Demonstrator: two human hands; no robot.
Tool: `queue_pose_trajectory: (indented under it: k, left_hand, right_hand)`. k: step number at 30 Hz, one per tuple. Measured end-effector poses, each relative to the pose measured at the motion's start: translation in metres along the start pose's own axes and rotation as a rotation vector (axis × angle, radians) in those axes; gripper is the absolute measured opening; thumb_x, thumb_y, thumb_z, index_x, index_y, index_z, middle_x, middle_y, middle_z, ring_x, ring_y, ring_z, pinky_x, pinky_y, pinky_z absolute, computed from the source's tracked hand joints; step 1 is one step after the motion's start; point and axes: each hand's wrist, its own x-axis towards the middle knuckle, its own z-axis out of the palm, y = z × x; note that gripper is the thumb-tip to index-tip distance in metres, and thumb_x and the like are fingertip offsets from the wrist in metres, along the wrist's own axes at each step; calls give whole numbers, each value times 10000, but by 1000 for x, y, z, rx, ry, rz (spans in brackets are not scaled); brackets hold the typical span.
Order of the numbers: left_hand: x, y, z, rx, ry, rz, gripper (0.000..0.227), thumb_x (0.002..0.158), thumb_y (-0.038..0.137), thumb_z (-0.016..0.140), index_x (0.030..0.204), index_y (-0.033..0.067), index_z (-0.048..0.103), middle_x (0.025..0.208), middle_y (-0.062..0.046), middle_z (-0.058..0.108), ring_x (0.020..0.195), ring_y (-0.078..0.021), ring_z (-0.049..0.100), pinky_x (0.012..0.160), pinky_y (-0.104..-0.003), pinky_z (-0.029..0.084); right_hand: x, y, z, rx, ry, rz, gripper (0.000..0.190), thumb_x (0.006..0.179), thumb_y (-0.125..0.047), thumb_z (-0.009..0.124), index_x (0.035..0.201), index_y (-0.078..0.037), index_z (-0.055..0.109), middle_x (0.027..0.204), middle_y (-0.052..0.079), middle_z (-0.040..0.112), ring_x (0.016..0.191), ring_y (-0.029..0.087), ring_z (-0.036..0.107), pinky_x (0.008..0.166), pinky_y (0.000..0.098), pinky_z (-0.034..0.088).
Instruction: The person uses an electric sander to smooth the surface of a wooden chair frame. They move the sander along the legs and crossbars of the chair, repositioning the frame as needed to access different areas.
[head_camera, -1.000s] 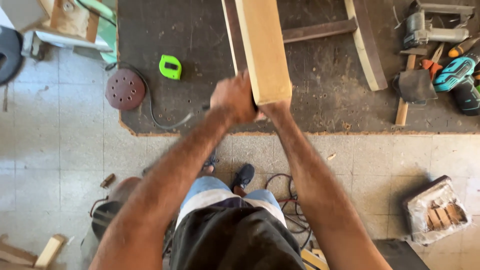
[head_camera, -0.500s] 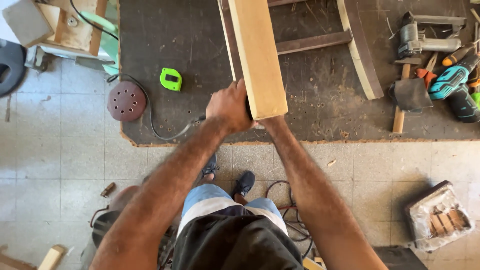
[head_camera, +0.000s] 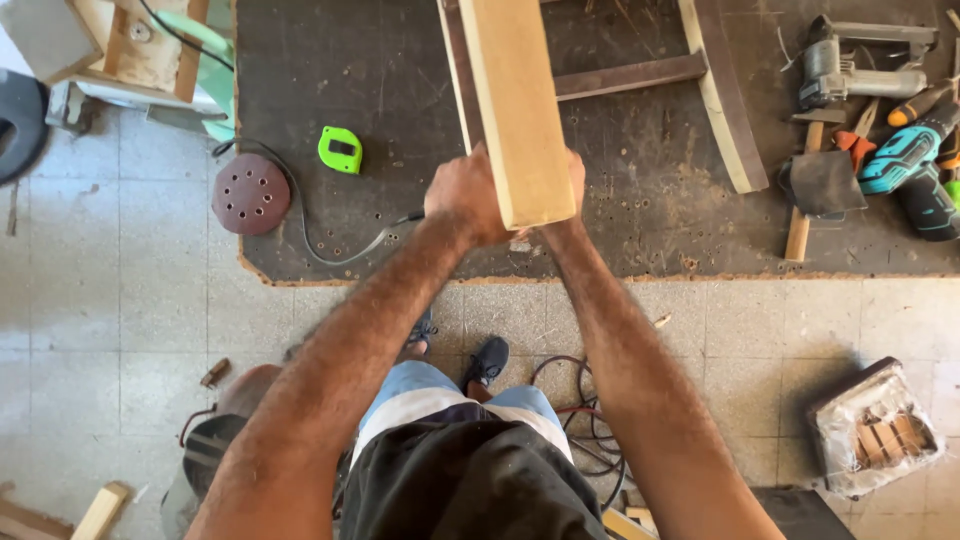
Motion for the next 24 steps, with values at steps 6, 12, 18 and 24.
queue_pose_trajectory:
  k: [6, 12, 18, 24]
  left_hand:
    - [7, -14, 6, 181, 55, 96, 655, 644, 296, 735, 1195, 22, 510, 1201, -169, 641, 970, -481, 715, 861, -603, 603]
    - [4, -21, 8, 174, 105, 110, 608, 688, 287, 722, 1184, 30, 480, 1211, -171, 623, 998, -496, 701, 893, -616, 585]
    - [42, -43, 48, 167, 110, 80, 757, 604, 109, 843, 1278, -22, 526, 1322, -200, 518, 1215, -495, 584, 907, -619, 577]
    - [28, -1, 19, 195, 216, 238, 861, 561, 176, 912, 1320, 3, 542, 1378, -180, 514, 1314, -421, 491, 948, -579, 535]
  right_hand:
    - [2, -9, 8, 35, 13, 22, 342, 977, -344, 555, 1302, -247, 599, 1152, 121, 739, 1149, 389, 669, 1050, 547, 471]
    - [0, -16, 11, 68, -5, 6, 340, 977, -327, 553, 1306, -249, 591, 1141, 110, 744, 1138, 384, 678, 1040, 544, 483]
    - [-6, -9, 10, 95, -8, 7, 339, 978, -310, 551, 1310, -252, 583, 1131, 100, 749, 1127, 380, 687, 1030, 541, 495]
    - [-7, 5, -10, 148, 59, 9, 339, 978, -293, 549, 1314, -254, 575, 1120, 90, 754, 1116, 375, 696, 1021, 539, 507]
